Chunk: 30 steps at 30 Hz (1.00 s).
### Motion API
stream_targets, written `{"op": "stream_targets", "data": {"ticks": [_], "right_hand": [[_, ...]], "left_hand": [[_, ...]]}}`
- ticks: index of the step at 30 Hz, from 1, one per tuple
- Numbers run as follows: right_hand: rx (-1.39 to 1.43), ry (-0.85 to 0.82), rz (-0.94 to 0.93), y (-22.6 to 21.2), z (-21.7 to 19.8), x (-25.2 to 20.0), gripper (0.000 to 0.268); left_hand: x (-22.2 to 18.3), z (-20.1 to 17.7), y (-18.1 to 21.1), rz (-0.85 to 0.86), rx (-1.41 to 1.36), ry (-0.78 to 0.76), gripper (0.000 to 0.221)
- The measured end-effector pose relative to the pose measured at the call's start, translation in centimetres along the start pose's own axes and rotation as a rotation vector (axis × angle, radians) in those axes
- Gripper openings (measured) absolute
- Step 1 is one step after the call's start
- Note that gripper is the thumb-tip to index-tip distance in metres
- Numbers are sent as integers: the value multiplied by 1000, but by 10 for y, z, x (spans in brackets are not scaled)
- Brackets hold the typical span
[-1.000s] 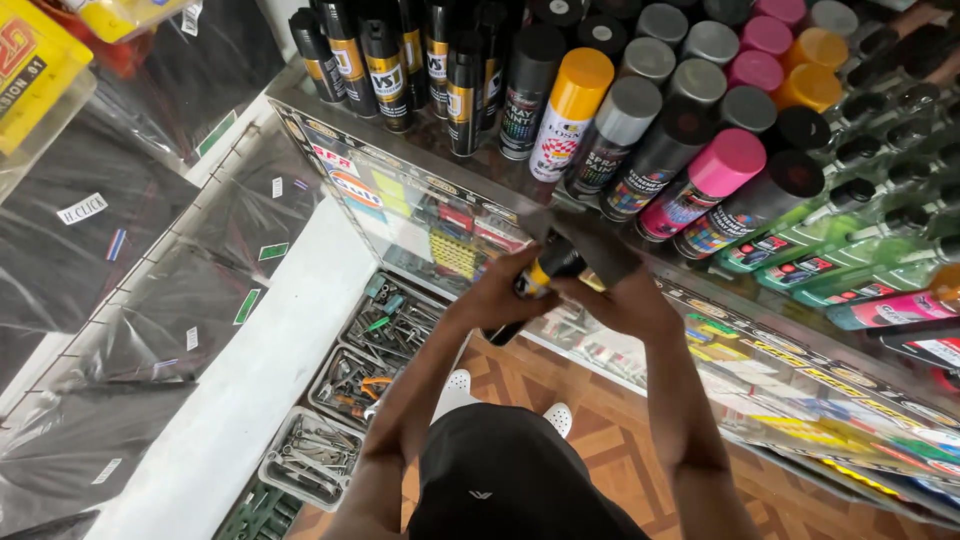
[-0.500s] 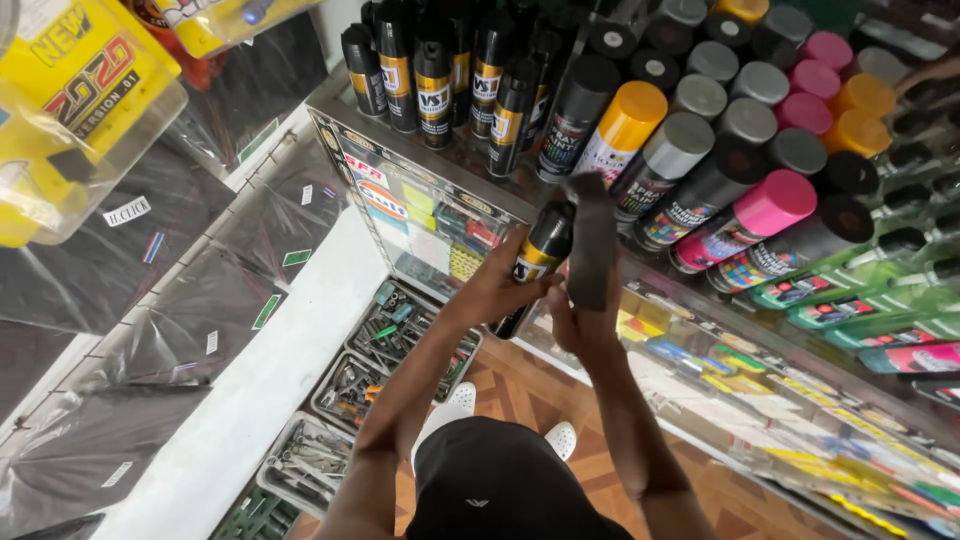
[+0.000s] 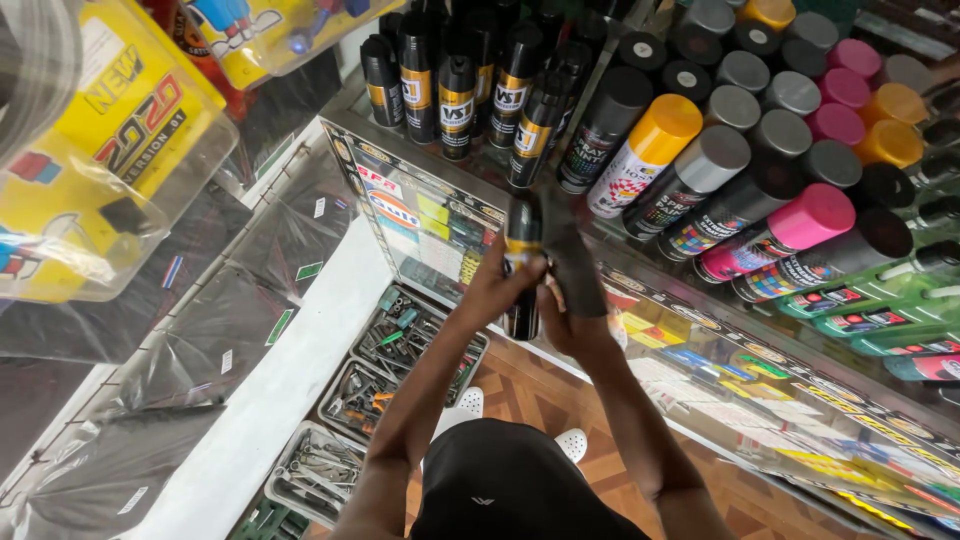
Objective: Wiping down spray paint cans with a cloth and organizing them on a shelf.
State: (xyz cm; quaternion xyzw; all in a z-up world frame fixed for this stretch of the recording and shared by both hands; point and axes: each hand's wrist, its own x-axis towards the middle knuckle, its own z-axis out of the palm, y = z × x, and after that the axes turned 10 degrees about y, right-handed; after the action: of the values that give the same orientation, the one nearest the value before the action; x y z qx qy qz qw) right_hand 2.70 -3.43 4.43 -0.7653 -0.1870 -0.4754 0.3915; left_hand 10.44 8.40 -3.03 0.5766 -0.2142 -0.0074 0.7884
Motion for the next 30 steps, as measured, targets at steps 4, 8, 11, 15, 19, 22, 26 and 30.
{"op": "stream_targets", "data": {"ticks": [4,8,11,15,19,22,26,30], "right_hand": [[253,6,648,-13,33,-53,23],[385,-85,922,-14,37,-80,24],[1072,303,1229,-40,56,-49,20],[1251,195,1436,6,45,-72,30],[874,362,1566,23,39,-82,24],[632,435,1471,52,37,-76,21],[352,250,1153,62,28,-44,22],[335,168,915,63,9,-3,7]], "left_hand": [[18,-18,-5,-84,-83,181,54],[35,-32,-8,71,-78,277,48],[37,-31,13,138,-56,300,46],[44,-35,20,237,-44,288,55],[47,-43,22,228,-74,262,50],[48,-43,24,226,-58,230,51],[51,-47,13,259,-96,127,57],[51,-45,19,287,-141,69,66]]}}
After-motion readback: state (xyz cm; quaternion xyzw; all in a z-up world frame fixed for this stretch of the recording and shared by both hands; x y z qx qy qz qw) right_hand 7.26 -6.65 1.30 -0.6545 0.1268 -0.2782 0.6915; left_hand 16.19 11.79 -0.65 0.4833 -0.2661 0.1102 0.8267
